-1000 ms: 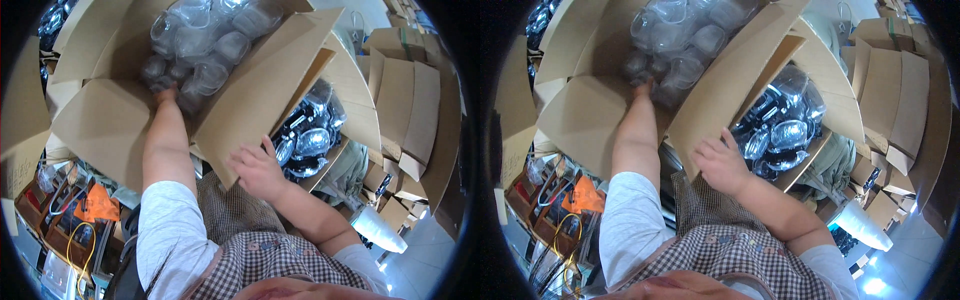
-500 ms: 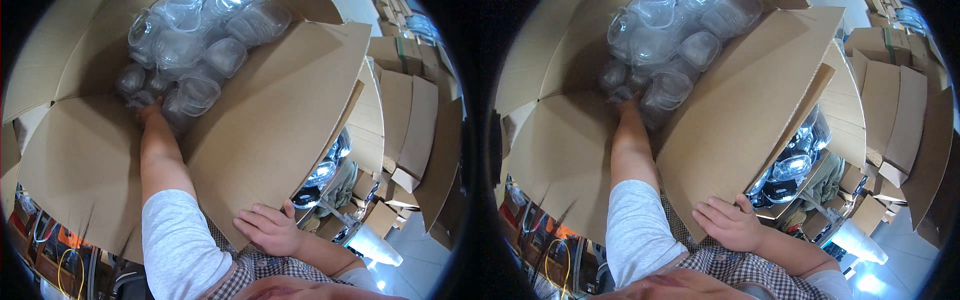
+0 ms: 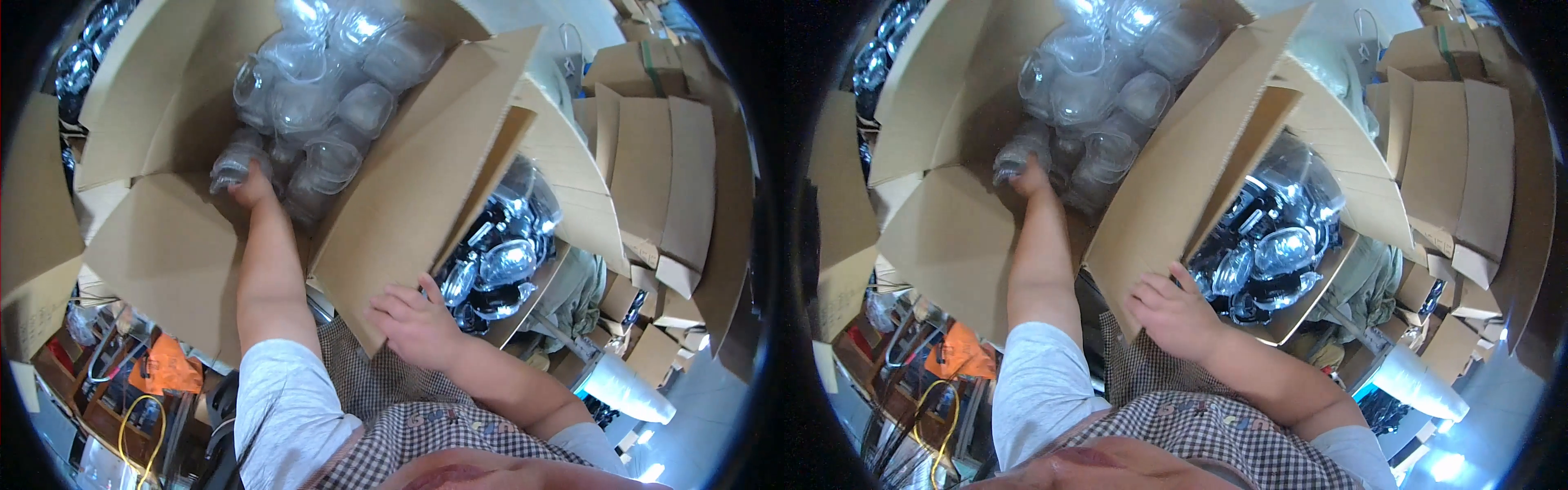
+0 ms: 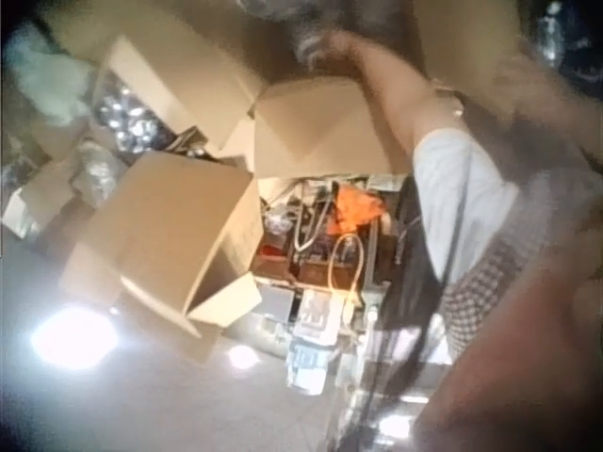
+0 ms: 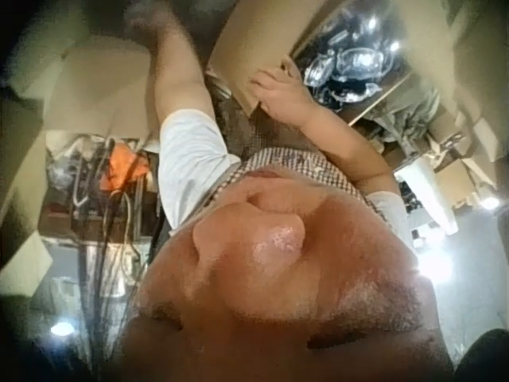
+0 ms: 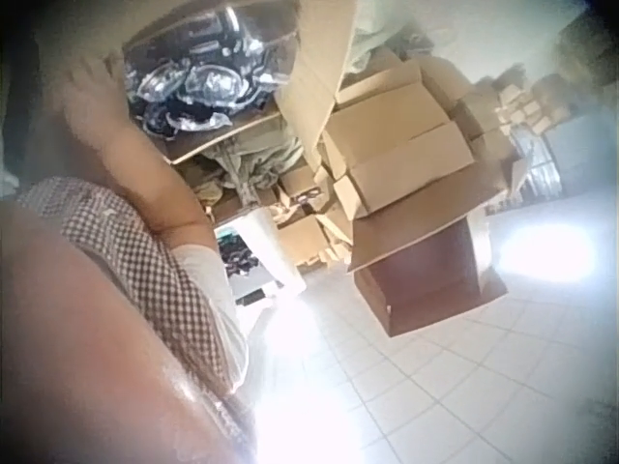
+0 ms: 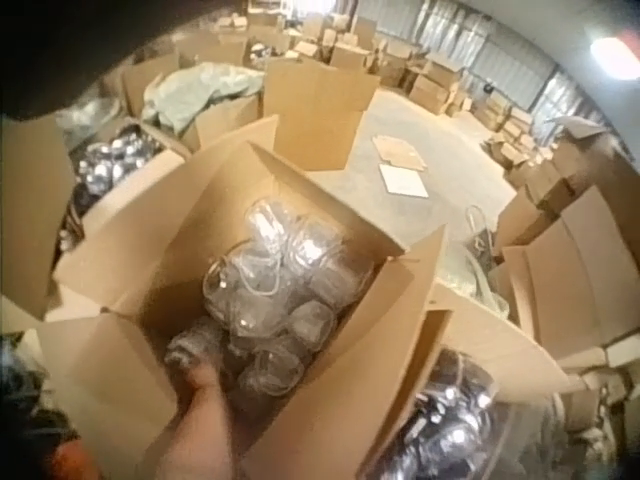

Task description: The person assembles lamp units by fitting clear plastic covers onto black housings by hand and placing the finished assemblies into a box. They also retrieve additional plastic covers from a storage box to restock the table.

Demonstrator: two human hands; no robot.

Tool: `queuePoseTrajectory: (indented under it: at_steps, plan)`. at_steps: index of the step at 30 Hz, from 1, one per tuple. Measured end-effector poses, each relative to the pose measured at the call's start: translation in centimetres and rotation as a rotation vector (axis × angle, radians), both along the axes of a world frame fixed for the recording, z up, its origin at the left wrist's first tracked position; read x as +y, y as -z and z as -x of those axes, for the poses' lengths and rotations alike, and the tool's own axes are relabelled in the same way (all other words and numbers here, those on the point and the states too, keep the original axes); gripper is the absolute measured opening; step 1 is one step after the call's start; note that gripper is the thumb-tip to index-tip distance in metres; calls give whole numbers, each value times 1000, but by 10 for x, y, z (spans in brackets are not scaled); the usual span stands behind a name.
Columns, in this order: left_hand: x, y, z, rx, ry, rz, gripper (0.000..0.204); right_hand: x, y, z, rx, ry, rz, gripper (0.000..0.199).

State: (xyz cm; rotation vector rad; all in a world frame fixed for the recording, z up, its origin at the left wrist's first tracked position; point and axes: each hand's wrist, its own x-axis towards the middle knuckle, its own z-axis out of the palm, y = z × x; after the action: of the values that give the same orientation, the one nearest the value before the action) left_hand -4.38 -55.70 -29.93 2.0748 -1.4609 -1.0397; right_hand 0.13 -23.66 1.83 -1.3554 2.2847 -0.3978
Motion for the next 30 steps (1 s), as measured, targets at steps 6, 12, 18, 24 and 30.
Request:
queuePoseTrajectory:
  at_steps: [6,12,18,24,30]
  plan:
    - [53,-208,-76,973,133,26,73,1,-36,11,-146,-82,-137,52]
    - [167,-405,-158,1295,655,-177,79,66,-116,-24,-477,393,398,86]
    - [298,-474,-218,1087,1470,-634,87,222,-176,-108,-1061,613,1165,109]
    - [472,-526,-227,907,2227,-717,83,385,-210,-234,-858,971,1706,106]
    - [652,-560,-265,614,2925,-618,91,500,-201,-376,-510,1318,2347,83]
